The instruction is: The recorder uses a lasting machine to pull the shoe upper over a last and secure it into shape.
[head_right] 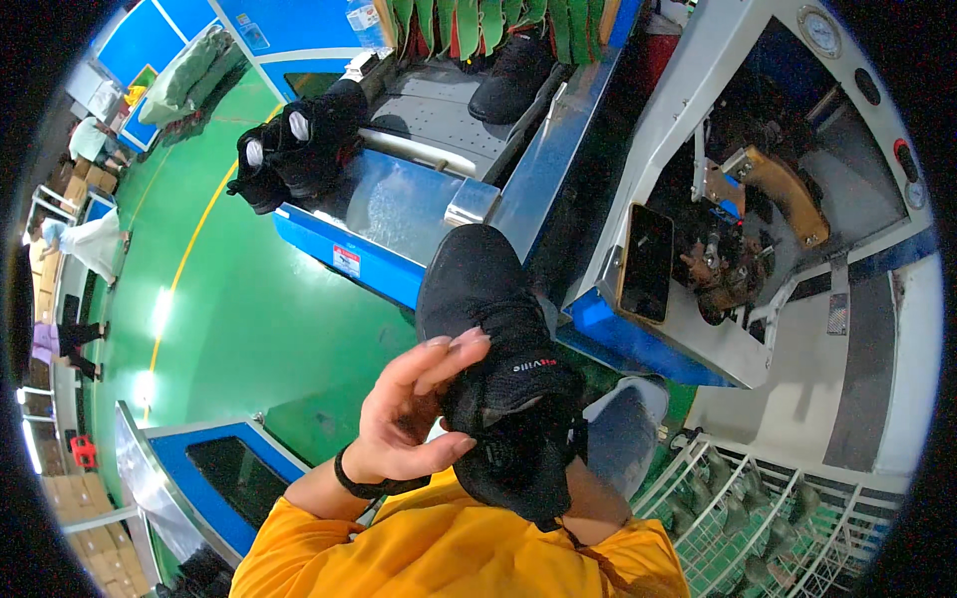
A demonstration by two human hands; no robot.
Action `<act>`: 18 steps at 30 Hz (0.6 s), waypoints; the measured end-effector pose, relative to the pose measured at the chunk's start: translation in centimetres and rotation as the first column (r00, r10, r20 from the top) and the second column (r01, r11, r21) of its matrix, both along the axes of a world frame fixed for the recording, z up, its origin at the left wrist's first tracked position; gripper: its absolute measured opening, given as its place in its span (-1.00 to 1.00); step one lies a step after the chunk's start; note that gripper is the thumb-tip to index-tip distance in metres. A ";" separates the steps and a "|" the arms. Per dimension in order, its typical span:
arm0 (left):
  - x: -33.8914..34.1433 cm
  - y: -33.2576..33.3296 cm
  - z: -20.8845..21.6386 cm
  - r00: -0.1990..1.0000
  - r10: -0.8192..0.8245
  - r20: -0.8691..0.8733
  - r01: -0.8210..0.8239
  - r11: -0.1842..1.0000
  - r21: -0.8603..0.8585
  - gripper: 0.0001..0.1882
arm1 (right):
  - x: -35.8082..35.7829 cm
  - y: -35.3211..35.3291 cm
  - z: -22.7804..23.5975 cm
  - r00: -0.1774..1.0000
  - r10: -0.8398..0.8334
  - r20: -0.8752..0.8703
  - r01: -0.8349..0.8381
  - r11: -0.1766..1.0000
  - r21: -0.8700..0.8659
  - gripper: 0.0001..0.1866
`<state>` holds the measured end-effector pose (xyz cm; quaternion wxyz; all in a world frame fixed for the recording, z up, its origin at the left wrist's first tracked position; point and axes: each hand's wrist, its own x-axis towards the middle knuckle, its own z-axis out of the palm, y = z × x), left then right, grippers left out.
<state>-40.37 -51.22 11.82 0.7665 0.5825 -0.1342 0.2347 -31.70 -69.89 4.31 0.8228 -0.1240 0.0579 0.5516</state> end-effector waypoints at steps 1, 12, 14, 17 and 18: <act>0.1 -0.1 0.0 1.000 0.000 0.006 0.000 0.999 0.034 -0.03 | 0.1 -0.2 0.1 1.000 -0.002 0.005 0.002 1.000 -0.002 -0.11; 0.3 0.0 0.3 0.989 0.148 -0.026 -0.135 0.951 0.278 -0.19 | 1.1 -1.2 -0.1 0.999 0.012 0.053 -0.011 1.000 -0.021 -0.03; 0.1 0.2 0.5 0.984 0.172 -0.037 -0.155 0.946 0.284 -0.20 | 1.5 -0.6 -0.5 0.996 0.046 0.073 -0.044 0.999 -0.027 -0.02; -0.1 0.6 1.2 0.977 0.202 -0.076 -0.175 0.947 0.269 -0.23 | 2.1 0.5 -1.8 0.981 0.133 0.140 -0.124 0.990 -0.070 0.01; 0.0 0.9 1.7 0.947 0.304 -0.099 -0.241 0.882 0.406 -0.24 | 2.3 1.0 -2.1 0.972 0.162 0.168 -0.149 0.985 -0.089 0.01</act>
